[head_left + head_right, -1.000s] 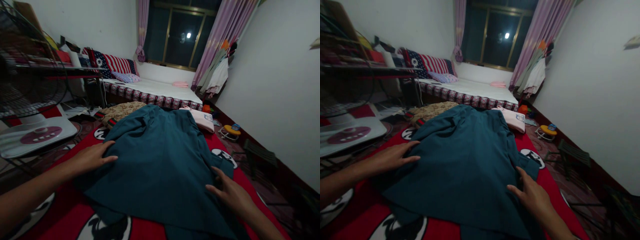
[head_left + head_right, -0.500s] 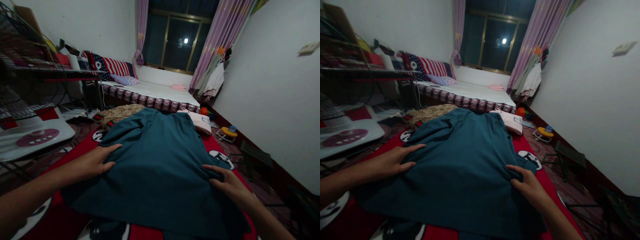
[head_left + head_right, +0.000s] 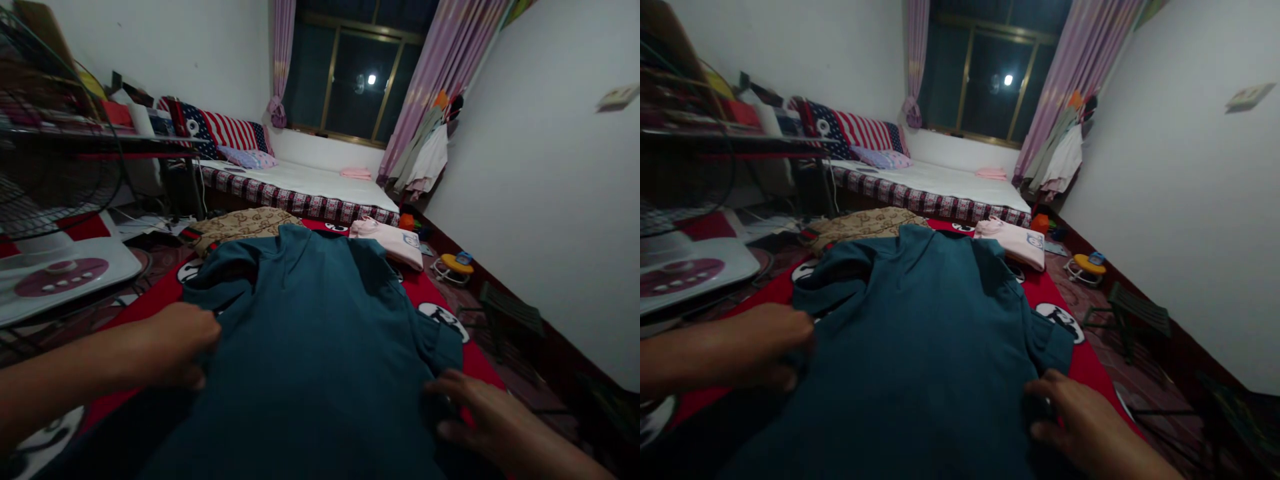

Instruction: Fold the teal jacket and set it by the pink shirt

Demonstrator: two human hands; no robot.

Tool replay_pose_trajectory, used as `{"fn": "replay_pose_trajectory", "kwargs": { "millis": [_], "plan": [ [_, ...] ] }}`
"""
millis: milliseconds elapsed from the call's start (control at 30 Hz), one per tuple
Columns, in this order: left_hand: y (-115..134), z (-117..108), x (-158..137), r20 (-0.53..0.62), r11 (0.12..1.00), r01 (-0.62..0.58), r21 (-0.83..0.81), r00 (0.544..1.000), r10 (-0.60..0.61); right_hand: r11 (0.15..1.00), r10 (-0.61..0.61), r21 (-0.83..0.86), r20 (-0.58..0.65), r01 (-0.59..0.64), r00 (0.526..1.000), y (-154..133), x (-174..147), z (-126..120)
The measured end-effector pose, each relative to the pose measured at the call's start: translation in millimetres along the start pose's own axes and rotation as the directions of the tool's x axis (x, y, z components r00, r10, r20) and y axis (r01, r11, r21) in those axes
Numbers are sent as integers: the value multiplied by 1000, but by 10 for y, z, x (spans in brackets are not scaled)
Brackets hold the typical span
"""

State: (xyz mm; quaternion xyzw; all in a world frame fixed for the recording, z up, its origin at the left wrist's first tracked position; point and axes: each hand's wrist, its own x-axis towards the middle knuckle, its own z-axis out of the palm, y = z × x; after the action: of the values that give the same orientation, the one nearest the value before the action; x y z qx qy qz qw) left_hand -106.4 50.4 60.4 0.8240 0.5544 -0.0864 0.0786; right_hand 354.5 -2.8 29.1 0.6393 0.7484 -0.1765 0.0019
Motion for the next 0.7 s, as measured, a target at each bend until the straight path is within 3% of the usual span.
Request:
{"fn": "replay_pose_trajectory", "kwargs": {
  "millis": [67, 100, 200, 300, 400, 467, 567, 633, 700],
  "plan": [
    [216, -182, 275, -8, 993, -74, 91, 997, 75, 999, -40, -26, -150, 37, 988, -37, 282, -144],
    [341, -240, 440, -45, 989, -139, 56, 989, 141, 998, -60, 2, -227, 62, 972, -49, 464, -200],
    [703, -233, 1033, -184, 964, -257, -71, 953, 240, 958, -1, 265, -368, 106, 930, -68, 1099, -259],
    [911, -34, 1698, -305, 959, -210, -190, 941, 145, 793, 246, 608, -366, 31, 897, -110, 1693, -230],
    [923, 213, 2271, -364, 947, -123, -298, 931, 7, 661, 357, 747, -400, 74, 844, -198, 2127, -231],
    [869, 377, 2531, -364, 939, -68, -337, 929, -63, 678, 329, 724, -449, 123, 831, -236, 2341, -255],
    [781, 596, 2728, -397, 948, -53, -313, 915, -80, 776, 284, 617, -527, 130, 801, -154, 2584, -270],
    [745, 698, 2770, -437, 956, -64, -286, 897, -71, 797, 369, 598, -586, 78, 722, -1, 2686, -233],
    [732, 755, 2783, -457, 956, -66, -285, 886, -75, 761, 522, 649, -603, -10, 604, 163, 2727, -159]
  ]
}}
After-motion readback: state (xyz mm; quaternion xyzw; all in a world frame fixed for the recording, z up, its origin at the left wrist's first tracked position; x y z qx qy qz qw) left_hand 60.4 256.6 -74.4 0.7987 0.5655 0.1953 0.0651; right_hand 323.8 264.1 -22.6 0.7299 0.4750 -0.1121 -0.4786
